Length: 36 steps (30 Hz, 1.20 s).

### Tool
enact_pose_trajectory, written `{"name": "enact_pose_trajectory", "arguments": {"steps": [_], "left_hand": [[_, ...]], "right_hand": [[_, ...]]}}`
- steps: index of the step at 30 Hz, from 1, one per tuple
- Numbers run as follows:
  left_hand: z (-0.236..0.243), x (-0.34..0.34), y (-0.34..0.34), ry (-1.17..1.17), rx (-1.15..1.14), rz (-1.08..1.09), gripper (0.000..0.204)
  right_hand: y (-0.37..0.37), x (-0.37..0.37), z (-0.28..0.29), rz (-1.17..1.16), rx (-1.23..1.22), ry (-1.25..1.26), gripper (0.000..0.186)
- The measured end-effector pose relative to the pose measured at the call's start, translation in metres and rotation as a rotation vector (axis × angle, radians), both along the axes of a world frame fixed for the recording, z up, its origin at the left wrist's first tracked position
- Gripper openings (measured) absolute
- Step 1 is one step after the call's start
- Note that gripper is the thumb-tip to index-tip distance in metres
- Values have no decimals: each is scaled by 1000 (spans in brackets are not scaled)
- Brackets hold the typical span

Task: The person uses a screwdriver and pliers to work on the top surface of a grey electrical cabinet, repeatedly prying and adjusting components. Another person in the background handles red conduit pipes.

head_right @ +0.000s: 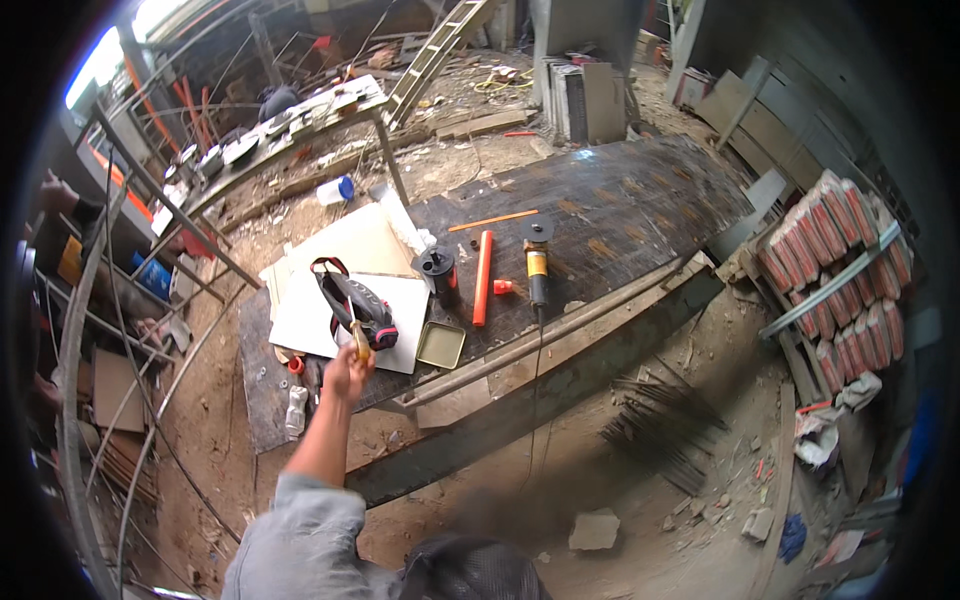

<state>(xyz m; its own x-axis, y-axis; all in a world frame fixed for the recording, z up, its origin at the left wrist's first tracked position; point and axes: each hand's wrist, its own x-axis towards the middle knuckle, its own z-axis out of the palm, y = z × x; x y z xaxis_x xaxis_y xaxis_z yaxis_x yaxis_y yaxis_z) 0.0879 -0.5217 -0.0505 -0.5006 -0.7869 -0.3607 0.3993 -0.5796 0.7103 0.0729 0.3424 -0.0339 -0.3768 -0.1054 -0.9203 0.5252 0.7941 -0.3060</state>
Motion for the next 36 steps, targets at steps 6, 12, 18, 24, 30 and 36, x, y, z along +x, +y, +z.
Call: {"name": "enact_pose_trajectory", "arguments": {"steps": [6, 12, 18, 24, 30, 36], "left_hand": [[140, 27, 280, -120, -153, -512, 38], [213, -8, 474, -26, -335, -1009, 41], [242, 4, 706, -159, -574, -1393, 35], [270, 13, 952, 78, -811, -1838, 65], [264, 74, 1115, 342, -287, -2078, 58], [291, 50, 1310, 646, -520, -2119, 59]], "right_hand": [[58, 88, -11, -176, -74, -72, 89], [193, 243, -110, -693, -510, 145, 41], [328, 500, -78, -1364, 42, 313, 35], [369, 741, -36, -1857, 465, 57, 27], [315, 858, -85, -2357, -236, 26, 18], [326, 724, -66, -2406, -271, 319, 17]]}}
